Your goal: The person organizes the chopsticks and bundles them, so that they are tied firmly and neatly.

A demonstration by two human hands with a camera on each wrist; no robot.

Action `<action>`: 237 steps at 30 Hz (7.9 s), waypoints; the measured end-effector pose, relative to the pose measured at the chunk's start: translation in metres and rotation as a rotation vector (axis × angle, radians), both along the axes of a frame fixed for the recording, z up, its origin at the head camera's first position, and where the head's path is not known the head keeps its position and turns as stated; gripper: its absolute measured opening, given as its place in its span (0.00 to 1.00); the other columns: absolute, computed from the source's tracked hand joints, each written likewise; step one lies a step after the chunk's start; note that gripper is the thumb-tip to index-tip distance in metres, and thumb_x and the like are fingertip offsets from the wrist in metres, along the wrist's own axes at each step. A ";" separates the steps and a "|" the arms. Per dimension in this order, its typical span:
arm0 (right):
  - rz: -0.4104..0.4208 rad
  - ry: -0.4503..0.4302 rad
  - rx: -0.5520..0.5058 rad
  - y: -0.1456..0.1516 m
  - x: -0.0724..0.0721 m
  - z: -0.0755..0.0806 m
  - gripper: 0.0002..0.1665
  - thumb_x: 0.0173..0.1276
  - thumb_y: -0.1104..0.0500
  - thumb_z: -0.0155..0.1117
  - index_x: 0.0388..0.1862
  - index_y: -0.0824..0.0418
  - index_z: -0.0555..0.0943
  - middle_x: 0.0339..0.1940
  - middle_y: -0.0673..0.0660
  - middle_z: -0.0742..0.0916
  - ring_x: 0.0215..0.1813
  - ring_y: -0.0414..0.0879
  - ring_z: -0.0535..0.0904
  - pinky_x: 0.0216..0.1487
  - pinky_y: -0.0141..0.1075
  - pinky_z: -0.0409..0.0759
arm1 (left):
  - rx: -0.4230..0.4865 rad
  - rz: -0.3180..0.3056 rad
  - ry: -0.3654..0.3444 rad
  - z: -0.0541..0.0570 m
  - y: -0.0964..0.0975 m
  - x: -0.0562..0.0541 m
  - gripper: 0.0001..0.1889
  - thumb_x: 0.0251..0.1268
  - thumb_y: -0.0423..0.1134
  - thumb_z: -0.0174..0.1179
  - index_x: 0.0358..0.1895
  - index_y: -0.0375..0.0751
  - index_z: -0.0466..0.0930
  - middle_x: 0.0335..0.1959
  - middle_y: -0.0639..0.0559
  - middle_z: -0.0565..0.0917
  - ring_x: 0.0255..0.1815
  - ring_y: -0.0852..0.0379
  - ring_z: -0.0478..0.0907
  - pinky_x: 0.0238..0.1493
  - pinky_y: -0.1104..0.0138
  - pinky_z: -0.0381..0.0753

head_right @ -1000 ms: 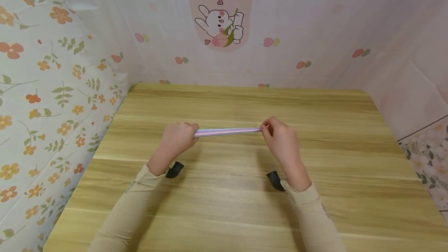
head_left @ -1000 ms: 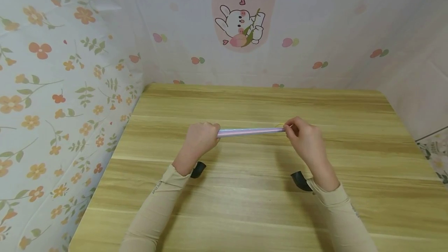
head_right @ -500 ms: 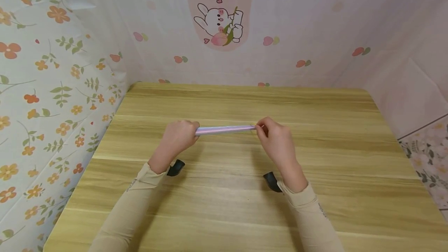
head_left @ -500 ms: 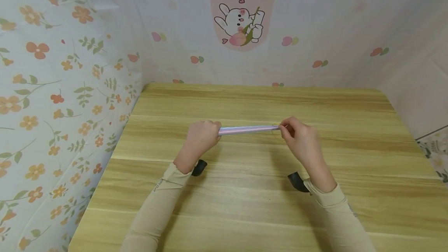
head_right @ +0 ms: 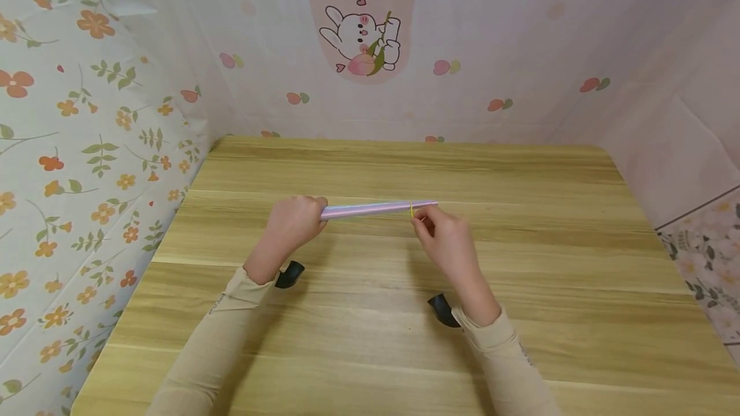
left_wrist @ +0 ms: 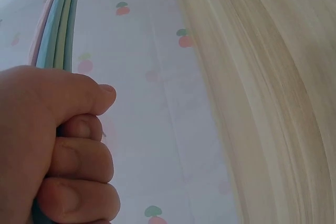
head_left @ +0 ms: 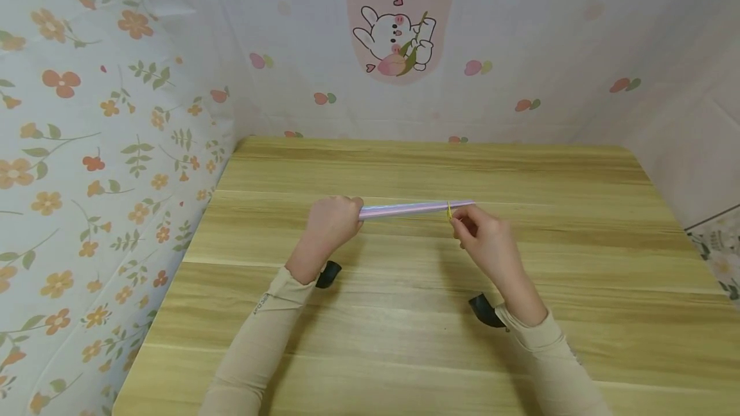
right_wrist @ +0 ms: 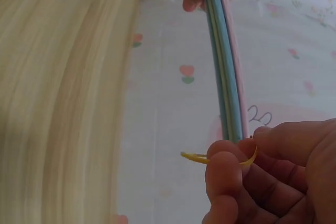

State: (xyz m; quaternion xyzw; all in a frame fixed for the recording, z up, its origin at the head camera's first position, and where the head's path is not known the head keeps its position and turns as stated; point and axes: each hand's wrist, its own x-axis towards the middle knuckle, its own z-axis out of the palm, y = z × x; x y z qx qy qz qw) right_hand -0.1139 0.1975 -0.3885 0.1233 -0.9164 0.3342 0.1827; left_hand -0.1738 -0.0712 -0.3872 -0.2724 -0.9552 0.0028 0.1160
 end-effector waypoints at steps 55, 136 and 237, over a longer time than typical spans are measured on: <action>0.284 -0.135 -0.193 0.008 -0.001 -0.024 0.20 0.58 0.71 0.65 0.51 0.64 0.83 0.38 0.59 0.89 0.33 0.35 0.84 0.36 0.26 0.81 | 0.061 -0.017 0.092 0.004 -0.001 0.000 0.11 0.58 0.36 0.63 0.21 0.41 0.74 0.11 0.54 0.68 0.13 0.62 0.54 0.12 0.71 0.54; 0.152 -0.370 -1.297 0.006 -0.003 -0.004 0.15 0.74 0.56 0.51 0.40 0.61 0.83 0.23 0.52 0.86 0.26 0.41 0.83 0.33 0.31 0.81 | 0.117 -0.118 0.239 0.004 0.002 0.007 0.10 0.58 0.37 0.64 0.22 0.40 0.76 0.11 0.53 0.72 0.11 0.63 0.54 0.12 0.73 0.52; 0.447 0.013 -0.568 0.002 0.004 -0.034 0.23 0.61 0.74 0.59 0.57 0.69 0.78 0.30 0.50 0.88 0.40 0.33 0.83 0.48 0.25 0.78 | 0.116 0.017 0.090 0.012 -0.013 0.002 0.12 0.58 0.36 0.63 0.20 0.40 0.73 0.12 0.54 0.65 0.13 0.61 0.54 0.12 0.71 0.54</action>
